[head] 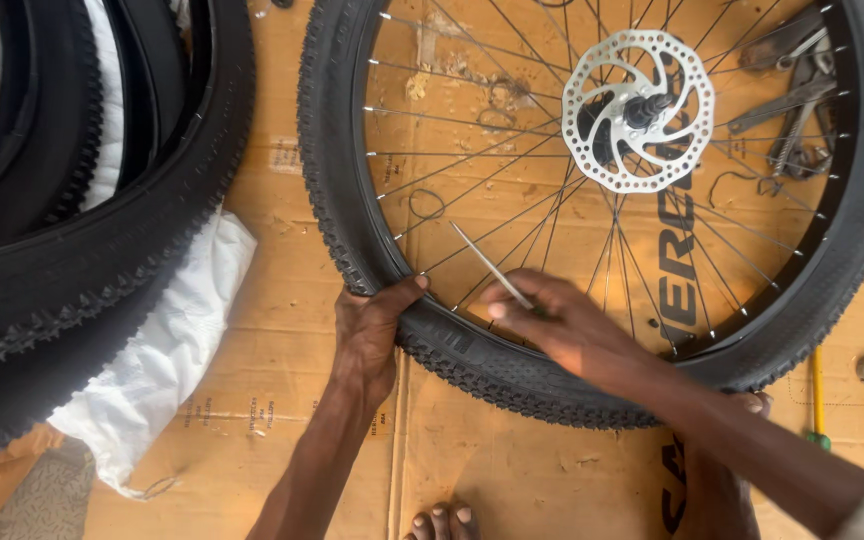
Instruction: The person mounts a bicycle tire onto a wheel rim. They first seat the inner tube and then use their hands and a tire lever to press the tire bead onto the rim until it is fully seated.
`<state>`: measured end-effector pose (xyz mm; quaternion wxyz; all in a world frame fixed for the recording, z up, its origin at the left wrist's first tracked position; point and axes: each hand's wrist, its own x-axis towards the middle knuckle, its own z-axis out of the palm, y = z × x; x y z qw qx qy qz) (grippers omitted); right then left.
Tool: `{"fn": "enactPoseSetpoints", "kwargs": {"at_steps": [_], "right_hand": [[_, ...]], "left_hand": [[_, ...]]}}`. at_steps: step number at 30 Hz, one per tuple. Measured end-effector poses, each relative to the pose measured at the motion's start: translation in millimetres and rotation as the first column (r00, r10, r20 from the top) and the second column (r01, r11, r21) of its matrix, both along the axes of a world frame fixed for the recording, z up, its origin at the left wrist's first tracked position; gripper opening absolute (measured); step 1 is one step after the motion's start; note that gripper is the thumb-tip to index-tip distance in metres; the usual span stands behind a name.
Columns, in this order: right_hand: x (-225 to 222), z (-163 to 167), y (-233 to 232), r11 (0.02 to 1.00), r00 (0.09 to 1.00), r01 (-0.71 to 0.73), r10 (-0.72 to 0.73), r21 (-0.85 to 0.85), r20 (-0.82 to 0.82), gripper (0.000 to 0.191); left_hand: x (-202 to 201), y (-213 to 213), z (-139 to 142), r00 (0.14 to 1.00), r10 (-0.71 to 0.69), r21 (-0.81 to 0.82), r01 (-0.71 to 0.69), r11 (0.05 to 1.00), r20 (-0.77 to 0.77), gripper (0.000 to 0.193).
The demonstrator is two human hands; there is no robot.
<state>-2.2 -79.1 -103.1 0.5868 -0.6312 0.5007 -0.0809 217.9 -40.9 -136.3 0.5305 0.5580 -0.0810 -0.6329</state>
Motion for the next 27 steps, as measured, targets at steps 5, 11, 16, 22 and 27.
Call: {"fn": "enactPoseSetpoints", "kwargs": {"at_steps": [5,11,16,22,27], "right_hand": [[-24,9,-18,0.981,0.943,-0.118,0.159,0.153,-0.292,0.051],[-34,-8,-36,0.934,0.958,-0.166,0.228,0.315,-0.172,0.044],[-28,-19,-53,0.893,0.968,-0.093,0.184,0.441,-0.169,0.041],[-22,-36,-76,0.870,0.928,-0.213,0.323,0.444,-0.188,0.045],[-6,-45,-104,0.780,0.820,-0.478,0.562,0.404,-0.114,0.047]], "left_hand": [[1,-5,-13,0.999,-0.040,-0.059,0.038,0.998,-0.031,0.025],[-1,-14,-27,0.999,-0.041,-0.034,0.040,0.999,-0.022,0.021],[-2,-21,-36,0.999,-0.045,-0.007,0.045,0.999,0.006,0.021],[1,-29,-39,0.993,-0.098,0.018,0.097,0.995,0.059,0.022],[3,-32,-44,0.997,-0.063,0.026,0.062,0.998,0.037,0.022]]}}
